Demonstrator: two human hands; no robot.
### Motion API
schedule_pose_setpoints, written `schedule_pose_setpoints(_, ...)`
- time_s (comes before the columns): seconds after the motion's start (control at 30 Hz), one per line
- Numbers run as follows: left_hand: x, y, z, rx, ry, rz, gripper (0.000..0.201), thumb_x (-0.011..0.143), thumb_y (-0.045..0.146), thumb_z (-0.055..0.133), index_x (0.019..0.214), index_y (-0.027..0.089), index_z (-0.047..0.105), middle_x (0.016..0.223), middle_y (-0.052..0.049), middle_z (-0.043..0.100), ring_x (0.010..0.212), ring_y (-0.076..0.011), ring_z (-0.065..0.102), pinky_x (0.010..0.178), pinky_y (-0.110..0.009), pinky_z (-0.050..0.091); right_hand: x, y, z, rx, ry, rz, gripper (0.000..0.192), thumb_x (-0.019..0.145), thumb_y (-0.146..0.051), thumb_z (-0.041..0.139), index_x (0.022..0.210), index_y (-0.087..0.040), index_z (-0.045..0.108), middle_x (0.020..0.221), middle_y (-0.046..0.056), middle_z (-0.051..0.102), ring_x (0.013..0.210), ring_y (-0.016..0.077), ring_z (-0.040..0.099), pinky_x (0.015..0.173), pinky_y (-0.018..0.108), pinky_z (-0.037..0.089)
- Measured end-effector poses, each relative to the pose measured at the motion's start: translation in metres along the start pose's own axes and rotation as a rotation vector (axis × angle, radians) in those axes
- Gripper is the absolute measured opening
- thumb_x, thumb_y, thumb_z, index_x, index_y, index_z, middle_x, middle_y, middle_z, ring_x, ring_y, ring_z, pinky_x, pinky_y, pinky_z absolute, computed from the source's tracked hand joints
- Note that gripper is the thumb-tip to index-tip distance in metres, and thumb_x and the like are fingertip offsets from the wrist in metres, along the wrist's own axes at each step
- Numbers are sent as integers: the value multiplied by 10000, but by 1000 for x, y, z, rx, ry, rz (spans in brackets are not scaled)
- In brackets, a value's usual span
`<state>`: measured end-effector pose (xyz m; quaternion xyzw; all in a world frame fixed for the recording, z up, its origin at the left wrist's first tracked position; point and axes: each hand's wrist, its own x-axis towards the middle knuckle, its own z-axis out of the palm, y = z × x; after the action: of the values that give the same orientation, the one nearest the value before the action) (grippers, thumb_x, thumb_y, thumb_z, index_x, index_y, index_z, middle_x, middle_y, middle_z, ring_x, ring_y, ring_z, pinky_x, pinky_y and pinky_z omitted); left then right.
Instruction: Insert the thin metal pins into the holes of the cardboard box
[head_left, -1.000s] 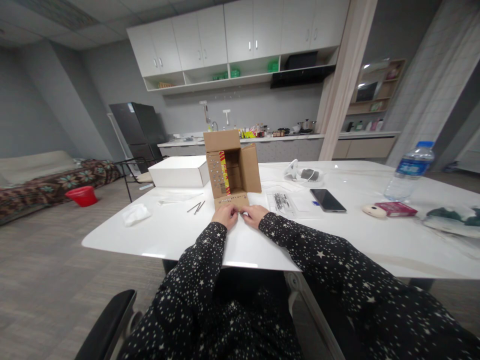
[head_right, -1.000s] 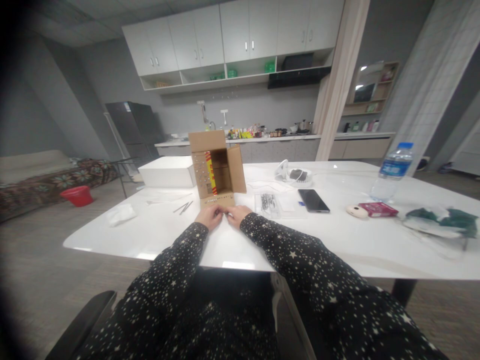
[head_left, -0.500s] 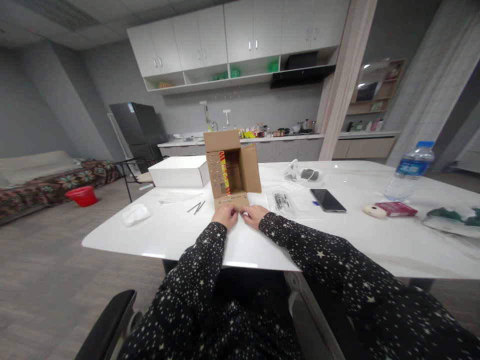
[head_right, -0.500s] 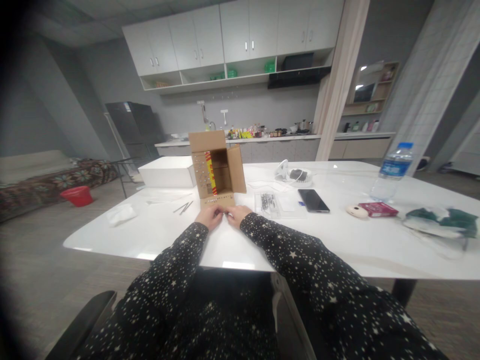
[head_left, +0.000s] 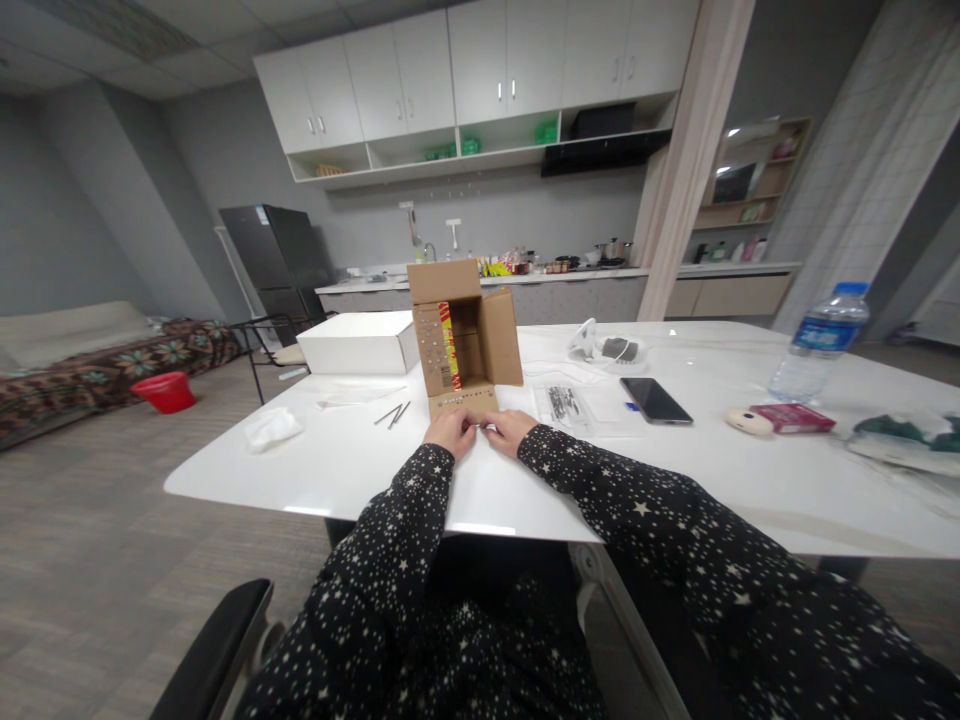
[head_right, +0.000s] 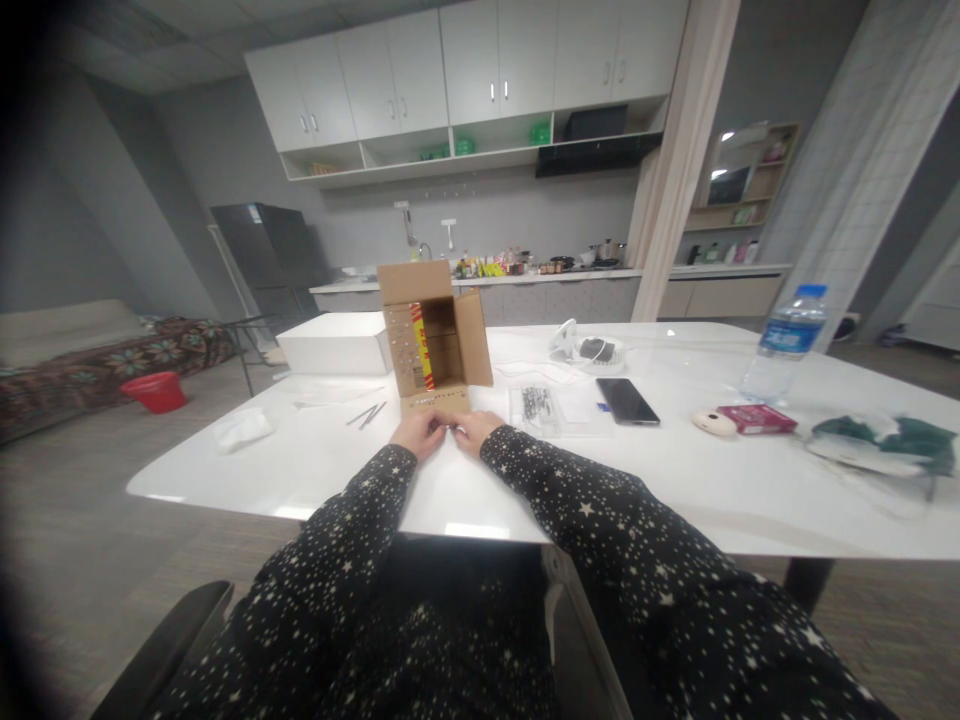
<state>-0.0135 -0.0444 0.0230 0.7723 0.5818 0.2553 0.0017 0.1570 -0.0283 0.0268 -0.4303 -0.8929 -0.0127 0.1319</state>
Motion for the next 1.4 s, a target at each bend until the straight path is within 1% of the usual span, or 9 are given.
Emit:
schedule_pose_setpoints(0.37, 0, 0, 2, 17, 9, -36, 164, 803, 249, 488, 877, 168, 610, 841, -67, 668, 792, -190, 612, 766, -318, 465, -1, -1, -2, 2, 10, -3, 296, 883, -288, 423, 1103, -236, 614, 950, 43, 697, 853, 189, 627, 732, 264, 412)
schedule_pose_setpoints(0.5, 1, -3, 3, -6, 5, -52, 153, 798, 255, 494, 865, 170, 603, 805, -55, 668, 759, -180, 614, 734, -301, 465, -1, -2, -3, 2, 7, -1, 293, 883, -288, 430, 1104, -235, 615, 960, 49, 698, 860, 194, 629, 735, 269, 415)
schedule_pose_setpoints(0.7, 1, -3, 4, -70, 46, -66, 145, 790, 242, 491, 865, 177, 596, 742, -33, 652, 691, -162, 603, 676, -275, 456, -1, -2, -3, 7, 4, 8, 294, 885, -294, 427, 1096, -228, 620, 959, 52, 699, 855, 193, 629, 738, 271, 418)
schedule_pose_setpoints(0.87, 1, -4, 3, -93, 69, -27, 152, 772, 217, 487, 871, 177, 596, 726, -22, 640, 652, -148, 580, 659, -270, 457, -1, -3, -5, 8, 1, 12, 296, 881, -289, 421, 1093, -227, 618, 969, 52, 697, 865, 194, 630, 741, 270, 416)
schedule_pose_setpoints(1.0, 1, -2, 2, -105, 86, 3, 164, 759, 188, 477, 847, 178, 615, 752, -26, 649, 680, -148, 581, 695, -275, 468, -2, -4, -7, 0, -13, 23, 306, 871, -275, 426, 1114, -237, 609, 988, 48, 695, 880, 195, 631, 746, 265, 413)
schedule_pose_setpoints(1.1, 0, 0, 0, -110, 78, 4, 167, 750, 182, 483, 830, 176, 629, 756, -30, 652, 695, -152, 583, 715, -281, 472, -3, -4, -8, 0, -5, 16, 306, 869, -270, 425, 1111, -240, 610, 988, 49, 697, 877, 200, 634, 737, 268, 416)
schedule_pose_setpoints(1.27, 0, -1, 0, -141, 71, 42, 140, 721, 187, 531, 826, 172, 623, 738, -21, 627, 674, -143, 561, 697, -276, 469, -3, -3, -6, 2, 9, 11, 298, 869, -274, 435, 1109, -237, 607, 987, 44, 696, 877, 195, 632, 736, 264, 418)
schedule_pose_setpoints(1.4, 1, -5, 3, -160, 113, 93, 135, 712, 151, 530, 821, 166, 607, 734, -20, 596, 680, -141, 542, 692, -280, 462, -1, -2, -3, -4, 15, 2, 297, 866, -274, 440, 1111, -236, 605, 976, 43, 696, 866, 194, 632, 738, 268, 421)
